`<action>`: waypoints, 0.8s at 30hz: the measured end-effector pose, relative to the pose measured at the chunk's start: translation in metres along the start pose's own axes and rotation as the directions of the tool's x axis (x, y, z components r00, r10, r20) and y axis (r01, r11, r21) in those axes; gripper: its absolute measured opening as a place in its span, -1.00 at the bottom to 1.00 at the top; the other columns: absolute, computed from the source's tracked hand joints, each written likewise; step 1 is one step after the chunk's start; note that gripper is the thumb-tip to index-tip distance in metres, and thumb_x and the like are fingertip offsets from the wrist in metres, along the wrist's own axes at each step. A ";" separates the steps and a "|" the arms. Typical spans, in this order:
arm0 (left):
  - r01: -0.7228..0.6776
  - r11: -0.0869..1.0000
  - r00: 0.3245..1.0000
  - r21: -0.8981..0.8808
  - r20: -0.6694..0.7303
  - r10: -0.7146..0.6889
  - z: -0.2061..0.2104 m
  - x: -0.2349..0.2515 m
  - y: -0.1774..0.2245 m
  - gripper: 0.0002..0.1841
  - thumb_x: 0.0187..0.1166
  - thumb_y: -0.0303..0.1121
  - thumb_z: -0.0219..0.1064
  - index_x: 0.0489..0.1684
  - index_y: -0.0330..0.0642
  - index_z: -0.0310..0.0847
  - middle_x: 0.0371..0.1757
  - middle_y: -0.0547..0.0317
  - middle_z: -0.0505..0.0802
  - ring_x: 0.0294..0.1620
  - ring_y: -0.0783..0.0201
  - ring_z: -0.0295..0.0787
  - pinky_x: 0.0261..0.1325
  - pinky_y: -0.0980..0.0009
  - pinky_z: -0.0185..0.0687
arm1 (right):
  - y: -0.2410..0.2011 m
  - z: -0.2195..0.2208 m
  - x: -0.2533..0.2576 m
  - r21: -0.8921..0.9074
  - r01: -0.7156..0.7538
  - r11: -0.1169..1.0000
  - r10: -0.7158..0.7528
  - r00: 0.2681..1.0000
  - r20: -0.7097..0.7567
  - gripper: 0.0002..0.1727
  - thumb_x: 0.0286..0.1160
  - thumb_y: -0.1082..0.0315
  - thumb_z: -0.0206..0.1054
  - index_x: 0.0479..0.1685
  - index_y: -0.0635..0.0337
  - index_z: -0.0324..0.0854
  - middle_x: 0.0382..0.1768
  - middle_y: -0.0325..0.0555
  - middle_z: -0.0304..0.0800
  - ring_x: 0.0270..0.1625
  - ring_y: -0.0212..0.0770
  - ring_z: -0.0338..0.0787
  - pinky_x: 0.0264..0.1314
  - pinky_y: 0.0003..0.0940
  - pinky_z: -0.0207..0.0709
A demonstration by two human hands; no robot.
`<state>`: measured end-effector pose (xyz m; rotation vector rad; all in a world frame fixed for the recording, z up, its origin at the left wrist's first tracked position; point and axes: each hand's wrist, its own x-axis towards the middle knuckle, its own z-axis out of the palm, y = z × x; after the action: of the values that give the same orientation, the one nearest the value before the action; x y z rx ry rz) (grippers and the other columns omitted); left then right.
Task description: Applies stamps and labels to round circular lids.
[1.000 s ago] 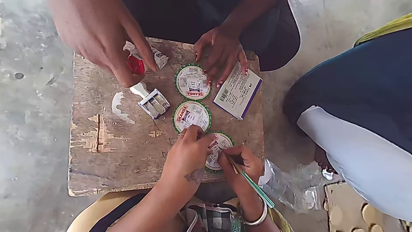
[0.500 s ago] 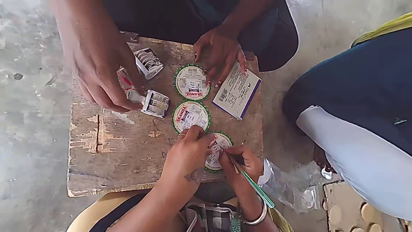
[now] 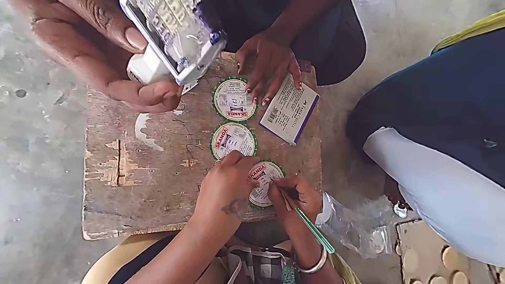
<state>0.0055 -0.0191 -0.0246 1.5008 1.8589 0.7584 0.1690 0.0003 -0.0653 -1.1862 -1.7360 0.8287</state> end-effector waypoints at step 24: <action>-0.020 0.998 0.997 -0.059 -0.069 0.016 -0.014 0.003 -0.007 -0.81 0.61 -0.35 0.38 -0.09 -0.19 0.93 -0.19 0.03 0.91 -0.25 0.28 0.86 -0.14 0.42 0.74 | -0.002 -0.006 0.004 0.389 -0.074 0.918 0.113 0.990 -0.078 -0.75 0.31 0.53 0.42 -0.32 -0.16 0.68 -0.42 -0.67 0.82 -0.42 -0.73 0.73 -0.34 -0.79 0.62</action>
<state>-0.0104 -0.0181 -0.0212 1.4727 1.8584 0.8761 0.1729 0.0042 -0.0602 -1.0273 -1.3624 1.0929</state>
